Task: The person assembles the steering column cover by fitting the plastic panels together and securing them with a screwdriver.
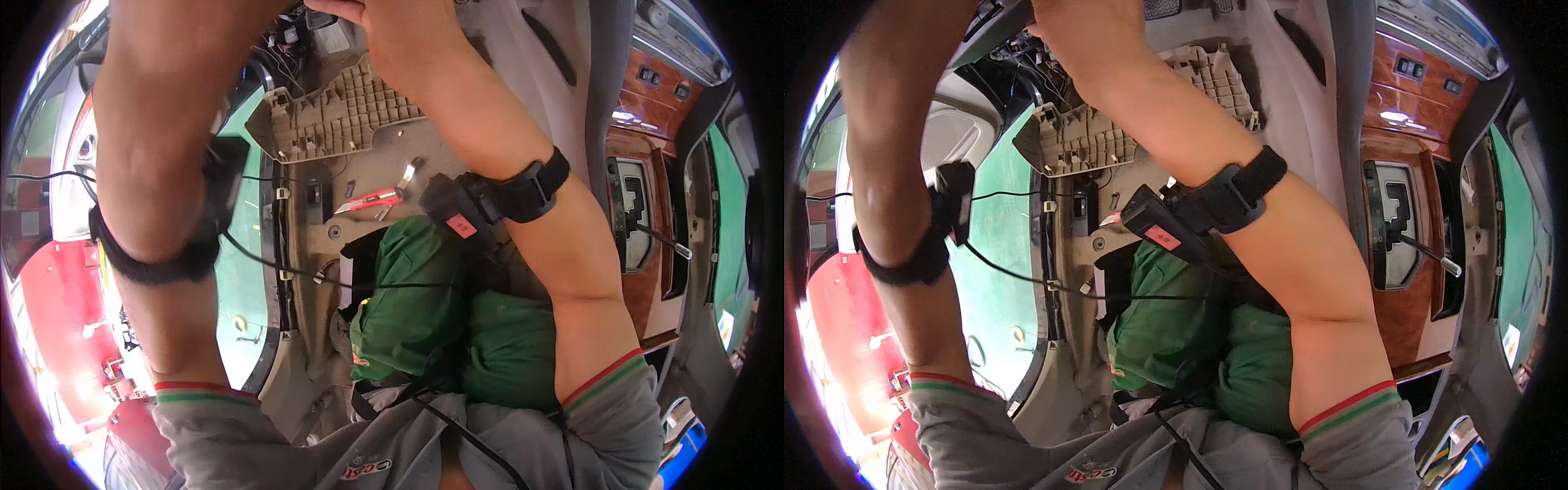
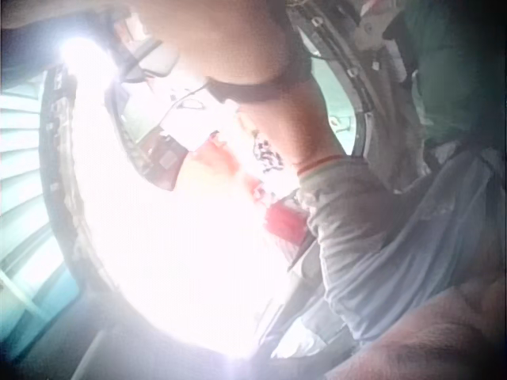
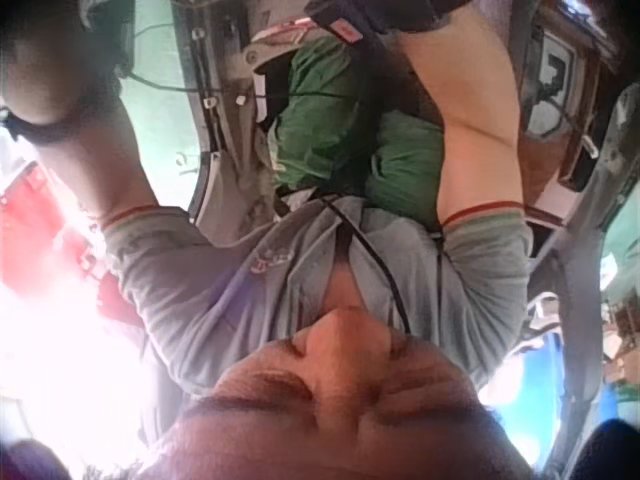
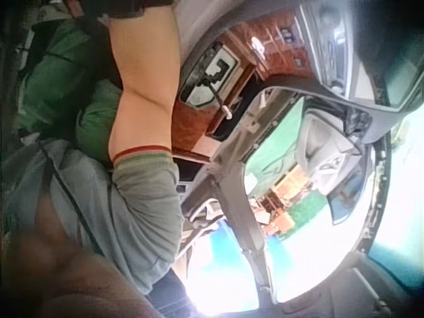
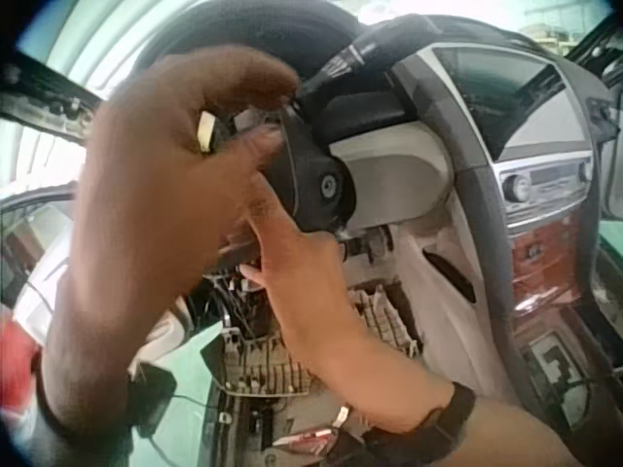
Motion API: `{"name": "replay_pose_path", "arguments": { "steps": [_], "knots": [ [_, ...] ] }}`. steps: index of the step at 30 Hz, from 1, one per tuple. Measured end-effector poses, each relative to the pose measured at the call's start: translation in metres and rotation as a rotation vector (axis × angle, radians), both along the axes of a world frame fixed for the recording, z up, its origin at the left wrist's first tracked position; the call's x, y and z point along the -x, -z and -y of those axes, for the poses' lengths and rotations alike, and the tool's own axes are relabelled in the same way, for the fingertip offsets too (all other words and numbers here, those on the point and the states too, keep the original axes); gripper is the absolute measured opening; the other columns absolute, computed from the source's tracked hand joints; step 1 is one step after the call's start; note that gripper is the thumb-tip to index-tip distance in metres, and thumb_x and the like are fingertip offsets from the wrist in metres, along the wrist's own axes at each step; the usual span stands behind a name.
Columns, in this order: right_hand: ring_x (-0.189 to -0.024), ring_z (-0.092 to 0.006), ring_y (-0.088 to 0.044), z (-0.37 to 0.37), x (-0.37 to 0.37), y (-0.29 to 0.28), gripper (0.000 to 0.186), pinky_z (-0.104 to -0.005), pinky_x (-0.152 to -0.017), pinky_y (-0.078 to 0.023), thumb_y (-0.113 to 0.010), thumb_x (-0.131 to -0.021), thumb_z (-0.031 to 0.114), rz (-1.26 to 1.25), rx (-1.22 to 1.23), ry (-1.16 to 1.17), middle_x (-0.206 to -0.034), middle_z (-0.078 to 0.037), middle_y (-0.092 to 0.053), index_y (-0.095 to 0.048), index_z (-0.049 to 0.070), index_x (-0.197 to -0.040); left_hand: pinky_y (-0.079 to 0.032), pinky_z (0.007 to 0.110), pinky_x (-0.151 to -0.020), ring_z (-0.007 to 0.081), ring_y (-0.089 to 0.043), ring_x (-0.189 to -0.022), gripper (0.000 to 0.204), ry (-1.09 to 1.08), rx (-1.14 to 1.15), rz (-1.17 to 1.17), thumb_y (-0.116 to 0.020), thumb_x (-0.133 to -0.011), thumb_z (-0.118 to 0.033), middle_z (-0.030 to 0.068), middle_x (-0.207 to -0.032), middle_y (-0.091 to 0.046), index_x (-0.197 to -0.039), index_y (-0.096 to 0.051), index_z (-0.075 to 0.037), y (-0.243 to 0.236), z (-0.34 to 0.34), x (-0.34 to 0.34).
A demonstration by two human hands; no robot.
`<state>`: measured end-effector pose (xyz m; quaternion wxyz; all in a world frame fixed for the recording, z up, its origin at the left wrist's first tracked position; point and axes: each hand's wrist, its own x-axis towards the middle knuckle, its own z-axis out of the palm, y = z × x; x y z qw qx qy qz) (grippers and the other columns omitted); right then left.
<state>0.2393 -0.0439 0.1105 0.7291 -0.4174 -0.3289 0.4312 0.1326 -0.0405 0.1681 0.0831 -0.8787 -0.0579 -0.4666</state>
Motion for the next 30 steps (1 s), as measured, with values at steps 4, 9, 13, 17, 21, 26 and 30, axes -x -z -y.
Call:
{"name": "replay_pose_path", "arguments": {
  "steps": [4,9,13,17,21,26,30],
  "knots": [
    [-0.075,-0.0129,-0.057,-0.002,0.002,0.029,0.051,-0.0398,-0.079,-0.054,-0.060,-0.102,0.042,0.247,-0.315,-0.123,-0.085,-0.009,-0.062,-0.056,0.004,-0.135,-0.047,0.034,-0.069,0.0276,-0.060,-0.078,0.010,0.177,0.315,0.006,-0.073,-0.079,-0.002,0.0124,-0.086,-0.062,-0.089,-0.071,-0.001,0.060,0.032,0.047],
    [-0.073,-0.0130,-0.059,0.009,0.004,0.005,0.068,-0.0292,-0.067,-0.051,-0.071,-0.086,0.070,0.015,-0.089,0.026,-0.084,-0.002,-0.062,-0.070,0.002,-0.096,-0.043,0.031,-0.063,0.0239,-0.055,-0.073,0.009,0.364,0.679,-0.067,-0.074,-0.075,-0.002,0.0093,-0.080,-0.057,-0.083,-0.070,-0.003,0.171,0.046,0.048],
    [-0.074,-0.0113,-0.059,0.012,0.008,0.002,0.068,-0.0286,-0.066,-0.053,-0.072,-0.085,0.070,-0.164,0.036,-0.013,-0.084,-0.001,-0.062,-0.070,0.003,-0.096,-0.042,0.031,-0.064,0.0234,-0.054,-0.073,0.009,0.401,0.772,-0.039,-0.072,-0.076,-0.005,0.0106,-0.082,-0.055,-0.079,-0.064,-0.002,0.180,0.049,0.049],
    [-0.078,-0.0085,-0.057,0.020,-0.006,0.008,0.059,-0.0258,-0.075,-0.053,-0.074,-0.086,0.067,-0.165,-0.063,-0.220,-0.085,0.001,-0.059,-0.071,0.010,-0.099,-0.046,0.032,-0.066,0.0206,-0.056,-0.070,0.009,0.572,1.556,0.251,-0.060,-0.088,-0.006,0.0112,-0.080,-0.059,-0.082,-0.060,0.001,0.225,0.044,0.043],
    [-0.077,-0.0081,-0.056,0.021,-0.007,0.007,0.057,-0.0258,-0.076,-0.052,-0.074,-0.087,0.066,-0.169,-0.030,-0.200,-0.085,0.002,-0.059,-0.071,0.010,-0.101,-0.055,0.039,-0.078,0.0310,-0.070,-0.087,0.028,0.153,1.422,-0.322,-0.066,-0.090,-0.021,0.0192,-0.096,-0.072,-0.105,-0.069,0.002,0.335,0.023,0.000],
    [-0.079,-0.0084,-0.057,0.016,-0.005,0.007,0.058,-0.0259,-0.075,-0.052,-0.077,-0.085,0.064,-0.204,-0.065,-0.297,-0.084,0.002,-0.059,-0.070,0.008,-0.100,-0.056,0.043,-0.081,0.0347,-0.072,-0.093,0.031,0.136,0.791,-0.918,-0.068,-0.090,-0.026,0.0204,-0.099,-0.074,-0.107,-0.071,-0.001,0.428,0.034,-0.062],
    [-0.082,-0.0149,-0.062,0.022,0.002,-0.007,0.052,-0.0286,-0.076,-0.053,-0.077,-0.089,0.054,-0.130,0.077,-0.114,-0.088,-0.004,-0.065,-0.069,0.004,-0.101,-0.056,0.043,-0.081,0.0359,-0.072,-0.093,0.029,0.117,0.649,-1.094,-0.069,-0.090,-0.027,0.0204,-0.099,-0.074,-0.104,-0.072,-0.001,0.442,0.048,-0.090]
  ]
}}
